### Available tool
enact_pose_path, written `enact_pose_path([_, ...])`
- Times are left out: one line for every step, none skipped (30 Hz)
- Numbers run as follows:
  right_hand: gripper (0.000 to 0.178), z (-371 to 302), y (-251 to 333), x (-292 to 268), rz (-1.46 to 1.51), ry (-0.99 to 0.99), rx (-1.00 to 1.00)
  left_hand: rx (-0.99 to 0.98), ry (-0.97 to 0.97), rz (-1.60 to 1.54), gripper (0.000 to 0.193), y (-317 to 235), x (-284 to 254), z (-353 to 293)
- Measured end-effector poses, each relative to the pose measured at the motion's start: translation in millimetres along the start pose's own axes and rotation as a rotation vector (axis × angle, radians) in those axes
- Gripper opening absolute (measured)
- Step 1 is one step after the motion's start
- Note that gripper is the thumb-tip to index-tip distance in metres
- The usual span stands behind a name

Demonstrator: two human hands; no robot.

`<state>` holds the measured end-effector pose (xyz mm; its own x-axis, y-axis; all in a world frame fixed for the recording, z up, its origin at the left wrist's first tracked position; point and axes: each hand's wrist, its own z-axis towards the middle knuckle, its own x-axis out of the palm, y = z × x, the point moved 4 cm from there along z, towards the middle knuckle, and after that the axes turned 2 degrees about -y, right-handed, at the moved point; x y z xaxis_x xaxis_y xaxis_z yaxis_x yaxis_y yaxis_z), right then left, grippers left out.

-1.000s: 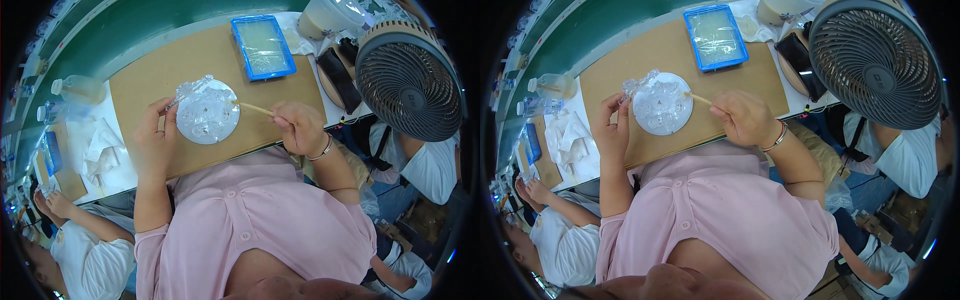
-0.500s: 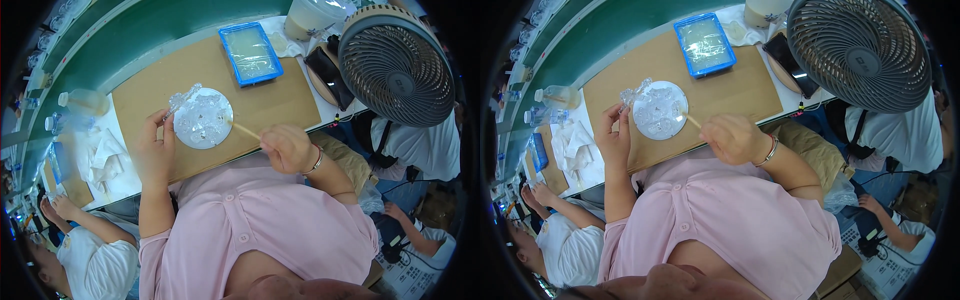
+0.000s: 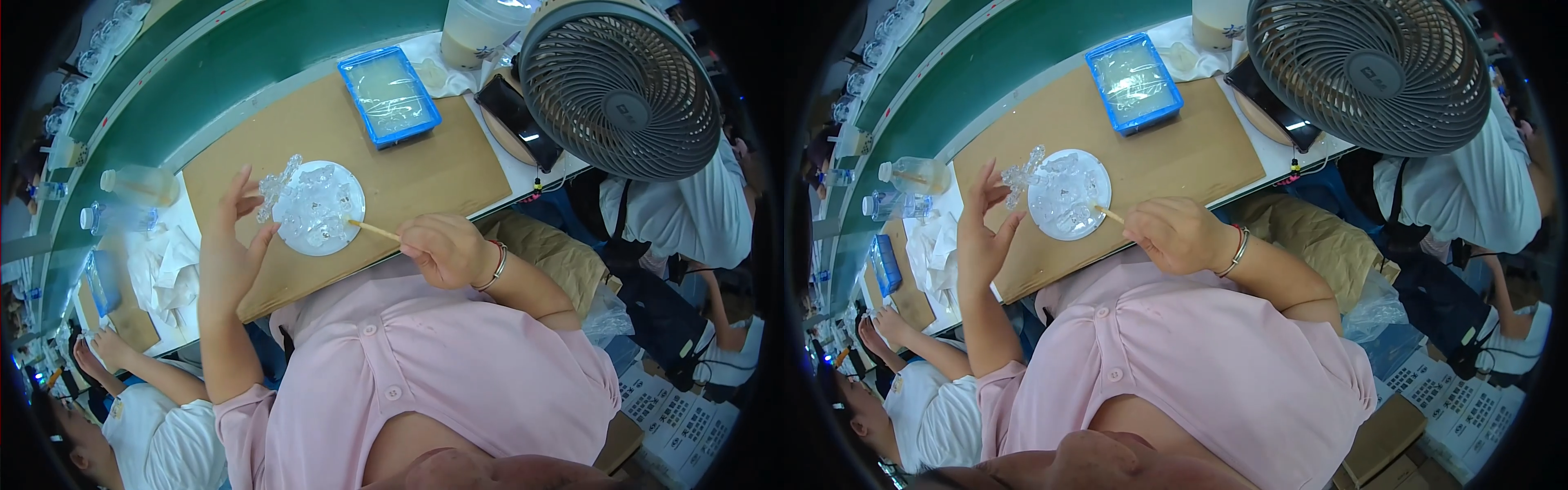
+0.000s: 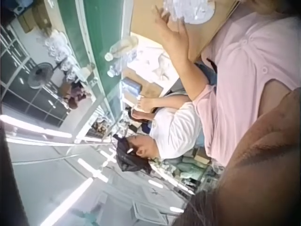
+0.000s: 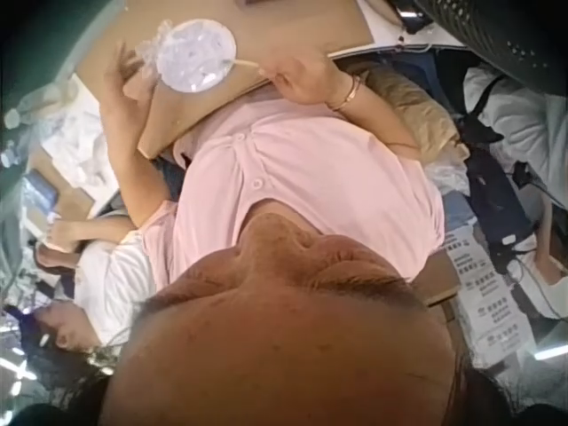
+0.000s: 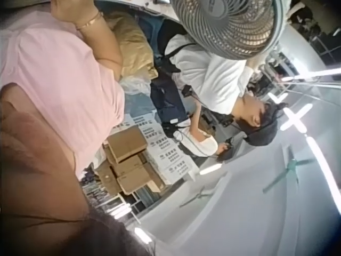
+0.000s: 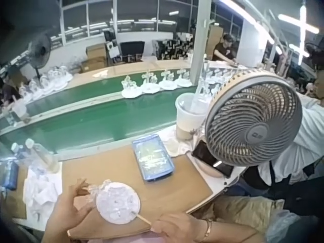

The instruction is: Applying glue to clear plastic snowflake components using a wooden stick and cleaning tools on a factory assembly line.

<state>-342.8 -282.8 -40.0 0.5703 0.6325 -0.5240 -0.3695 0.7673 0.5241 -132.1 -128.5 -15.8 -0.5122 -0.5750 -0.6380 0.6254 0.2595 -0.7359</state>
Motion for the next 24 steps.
enact_pose_path([0.012,0.2,1.2,-0.3,-0.007,-0.003,-0.003,0.008,-0.001,-0.002,0.057,-6.9,-6.1,6.5])
enact_pose_path([0.011,-0.3,3.3,0.1,0.002,0.015,0.011,0.019,0.138,0.077,0.064,-13.3,-6.8,11.1])
enact_pose_path([0.01,-0.7,4.2,0.0,0.011,0.033,0.026,0.031,0.276,0.155,0.071,-15.5,-4.4,14.1])
enact_pose_path([0.01,-2.2,3.6,-0.5,0.005,0.03,0.023,0.037,0.275,0.155,0.071,-14.1,-5.7,18.5])
enact_pose_path([0.01,-4.9,2.5,-0.9,-0.028,-0.018,0.04,0.052,0.35,0.156,0.071,-11.1,-6.4,21.3])
enact_pose_path([0.009,-7.0,1.4,-1.8,-0.061,-0.066,0.056,0.066,0.425,0.157,0.072,-8.5,-6.6,23.3])
enact_pose_path([0.009,-7.7,0.3,-2.0,-0.062,-0.069,0.054,0.069,0.424,0.159,0.072,-5.4,-8.2,25.8])
enact_pose_path([0.009,-7.5,-3.5,-2.1,-0.083,-0.074,0.077,0.054,0.446,0.119,0.072,-1.0,-8.7,27.4])
enact_pose_path([0.009,-6.9,-6.8,-2.6,-0.104,-0.077,0.101,0.037,0.467,0.078,0.071,1.6,-8.5,27.2])
enact_pose_path([0.009,-5.4,-7.8,-3.2,-0.102,-0.079,0.098,0.037,0.465,0.082,0.071,0.0,-7.4,25.6])
enact_pose_path([0.008,-3.9,-9.7,-5.4,-0.126,-0.083,0.095,0.05,0.409,0.054,0.07,-4.4,-4.6,26.2])
enact_pose_path([0.008,-3.0,-10.8,-6.9,-0.15,-0.086,0.092,0.062,0.352,0.027,0.069,-7.6,-2.6,26.1])
enact_pose_path([0.008,-3.4,-11.1,-7.6,-0.153,-0.087,0.09,0.065,0.351,0.027,0.069,-7.3,1.0,23.0])
enact_pose_path([0.008,-4.1,-9.2,-7.7,-0.145,-0.078,0.069,0.036,0.323,-0.004,0.073,-5.5,3.6,18.2])
enact_pose_path([0.008,-4.4,-7.0,-7.6,-0.137,-0.069,0.048,0.007,0.294,-0.036,0.077,-2.6,5.0,14.8])
enact_pose_path([0.008,-4.4,-4.6,-7.8,-0.137,-0.069,0.043,0.008,0.29,-0.034,0.077,0.2,6.1,12.8])
enact_pose_path([0.008,-5.4,-1.8,-7.7,-0.136,-0.057,0.049,0.03,0.29,-0.044,0.08,2.6,8.2,11.2])
enact_pose_path([0.009,-5.7,-0.5,-7.6,-0.134,-0.045,0.055,0.053,0.29,-0.053,0.083,3.2,8.9,10.5])
enact_pose_path([0.009,-4.7,-2.5,-6.8,-0.137,-0.045,0.053,0.056,0.288,-0.055,0.083,2.1,8.4,11.3])
enact_pose_path([0.009,-3.5,-7.3,-5.9,-0.162,-0.077,0.057,0.096,0.29,-0.032,0.083,-0.8,7.9,12.6])
enact_pose_path([0.009,-2.6,-9.9,-5.5,-0.187,-0.109,0.061,0.138,0.291,-0.008,0.084,-2.8,7.9,13.9])
enact_pose_path([0.009,-2.2,-10.0,-4.7,-0.188,-0.107,0.061,0.138,0.29,-0.01,0.084,0.4,9.3,15.2])
enact_pose_path([0.009,-1.4,-8.8,-2.7,-0.208,-0.094,0.049,0.198,0.242,-0.024,0.085,4.3,8.7,15.4])
enact_pose_path([0.01,-0.7,-7.7,-1.0,-0.229,-0.081,0.038,0.257,0.194,-0.039,0.087,7.2,8.0,15.1])
